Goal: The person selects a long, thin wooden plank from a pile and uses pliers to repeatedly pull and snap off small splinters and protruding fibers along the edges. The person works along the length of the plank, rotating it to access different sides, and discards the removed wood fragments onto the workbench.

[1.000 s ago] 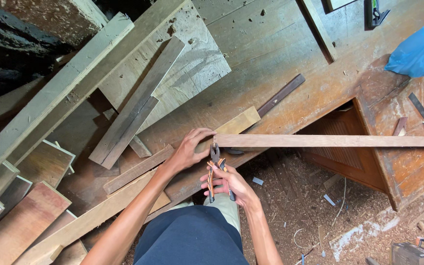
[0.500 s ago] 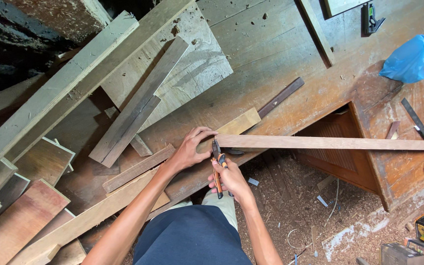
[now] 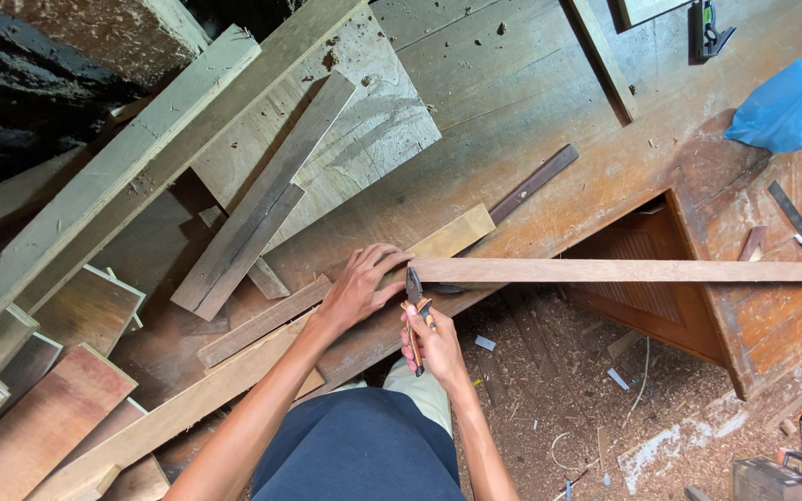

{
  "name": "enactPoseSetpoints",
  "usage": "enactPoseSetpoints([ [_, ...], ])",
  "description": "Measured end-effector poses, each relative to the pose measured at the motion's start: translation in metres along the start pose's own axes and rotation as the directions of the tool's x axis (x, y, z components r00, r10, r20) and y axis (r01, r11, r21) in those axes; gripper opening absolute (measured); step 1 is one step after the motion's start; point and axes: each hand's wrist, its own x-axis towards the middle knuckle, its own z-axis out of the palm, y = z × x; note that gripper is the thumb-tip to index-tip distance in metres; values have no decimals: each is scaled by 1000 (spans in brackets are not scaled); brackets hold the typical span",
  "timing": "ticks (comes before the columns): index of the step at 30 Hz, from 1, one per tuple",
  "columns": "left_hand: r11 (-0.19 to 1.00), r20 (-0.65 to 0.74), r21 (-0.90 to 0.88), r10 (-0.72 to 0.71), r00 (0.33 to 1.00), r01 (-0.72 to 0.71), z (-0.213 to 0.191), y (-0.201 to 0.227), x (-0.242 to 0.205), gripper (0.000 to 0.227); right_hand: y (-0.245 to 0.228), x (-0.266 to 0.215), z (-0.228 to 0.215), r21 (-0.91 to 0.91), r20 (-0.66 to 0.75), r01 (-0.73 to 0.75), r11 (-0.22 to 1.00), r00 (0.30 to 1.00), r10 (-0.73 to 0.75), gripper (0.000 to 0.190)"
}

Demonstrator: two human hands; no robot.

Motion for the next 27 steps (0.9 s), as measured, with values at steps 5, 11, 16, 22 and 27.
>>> enactPoseSetpoints([
  [5, 1000, -5, 30, 9, 1000, -9, 0, 2, 1, 51, 15, 8, -20, 331, 297, -99, 938, 955, -4, 34],
  [11, 1000, 8, -4, 2, 1000, -2, 1, 1, 2, 50, 17, 12, -29, 453, 444, -129, 882, 891, -98, 36],
  [16, 1000, 24, -9, 0, 1000, 0, 1, 1, -1, 51, 7, 8, -29, 278, 435, -154, 948, 900, 19, 40],
  [22, 999, 21, 27, -24, 999, 23, 0, 2, 1, 50, 24, 10, -31, 379, 472, -118, 918, 878, -82, 41],
  [27, 999, 2, 32, 3, 1000, -3, 3, 2, 0, 50, 47, 18, -37, 518, 440, -88, 851, 881, -176, 38],
])
